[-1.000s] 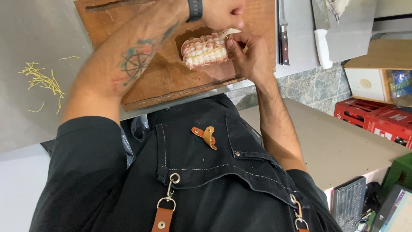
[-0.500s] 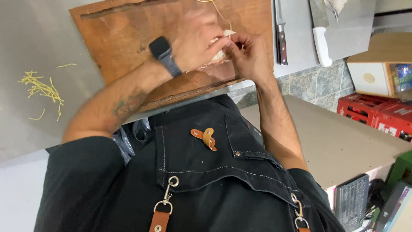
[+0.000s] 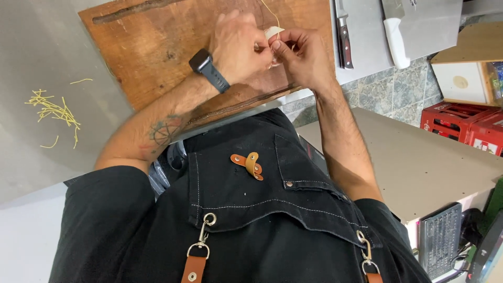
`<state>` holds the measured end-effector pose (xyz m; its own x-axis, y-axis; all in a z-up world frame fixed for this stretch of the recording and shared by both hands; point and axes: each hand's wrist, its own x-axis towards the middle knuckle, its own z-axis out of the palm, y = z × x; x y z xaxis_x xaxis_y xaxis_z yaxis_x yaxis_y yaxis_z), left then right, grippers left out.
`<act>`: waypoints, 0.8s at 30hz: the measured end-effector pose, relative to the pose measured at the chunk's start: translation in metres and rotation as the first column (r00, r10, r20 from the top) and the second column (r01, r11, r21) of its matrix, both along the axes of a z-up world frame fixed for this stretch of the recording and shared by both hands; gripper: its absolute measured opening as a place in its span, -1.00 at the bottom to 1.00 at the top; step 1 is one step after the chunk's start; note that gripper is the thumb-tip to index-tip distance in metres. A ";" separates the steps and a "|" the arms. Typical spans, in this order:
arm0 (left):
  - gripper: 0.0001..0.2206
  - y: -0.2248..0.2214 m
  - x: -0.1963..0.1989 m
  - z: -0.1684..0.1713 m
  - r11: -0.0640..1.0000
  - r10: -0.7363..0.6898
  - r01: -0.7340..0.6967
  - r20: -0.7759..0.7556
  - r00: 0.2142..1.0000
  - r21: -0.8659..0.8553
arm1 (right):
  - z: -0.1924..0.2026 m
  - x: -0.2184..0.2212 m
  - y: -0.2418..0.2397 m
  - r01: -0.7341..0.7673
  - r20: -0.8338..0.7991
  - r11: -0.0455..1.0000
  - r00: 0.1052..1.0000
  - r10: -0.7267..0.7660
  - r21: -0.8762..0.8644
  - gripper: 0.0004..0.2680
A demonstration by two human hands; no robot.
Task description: Tying a piece of meat with kitchen twine on a wooden cutting board.
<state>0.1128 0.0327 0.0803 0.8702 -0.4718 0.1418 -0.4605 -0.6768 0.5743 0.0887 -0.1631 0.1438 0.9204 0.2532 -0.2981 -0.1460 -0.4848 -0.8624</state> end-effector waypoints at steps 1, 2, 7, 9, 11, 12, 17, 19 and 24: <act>-0.78 -0.001 0.002 -0.004 1.000 0.000 0.000 0.002 1.000 0.000 | -0.002 -0.001 -0.001 0.000 0.002 1.000 1.000 0.000 0.000 -0.90; -0.80 -0.002 0.006 -0.007 0.997 0.031 -0.033 -0.019 0.999 -0.073 | -0.005 -0.001 -0.001 -0.005 0.032 1.000 0.999 0.004 0.022 -0.90; -0.81 -0.002 0.007 -0.007 0.897 0.010 -0.087 -0.178 0.984 -0.433 | -0.014 -0.006 -0.005 -0.007 0.106 0.998 0.994 0.000 0.070 -0.92; -0.69 -0.004 0.004 -0.008 0.843 -0.018 -0.026 -0.076 0.997 -0.538 | -0.015 -0.009 -0.003 -0.022 0.251 0.998 0.968 0.006 0.064 -0.93; -0.69 -0.005 0.003 -0.015 0.860 -0.016 0.000 -0.028 0.999 -0.510 | -0.013 -0.013 -0.001 -0.030 0.328 0.999 0.944 0.024 0.013 -0.92; -0.66 -0.006 0.004 -0.019 0.876 -0.020 0.030 0.026 0.999 -0.481 | -0.012 -0.014 -0.001 -0.030 0.408 0.999 0.912 0.044 -0.040 -0.88; -0.71 -0.009 0.009 -0.044 0.924 -0.125 0.163 0.129 0.984 -0.347 | -0.051 -0.019 -0.013 0.049 0.618 0.967 0.777 0.119 -0.248 -0.92; -0.74 -0.010 0.011 -0.046 0.930 -0.173 0.212 0.151 0.973 -0.299 | -0.062 -0.021 -0.017 0.072 0.654 0.957 0.744 0.136 -0.281 -0.93; -0.91 -0.011 0.017 -0.051 0.928 -0.222 0.271 0.206 0.953 -0.256 | -0.051 -0.025 -0.003 0.187 0.741 0.930 0.661 0.119 -0.316 -0.93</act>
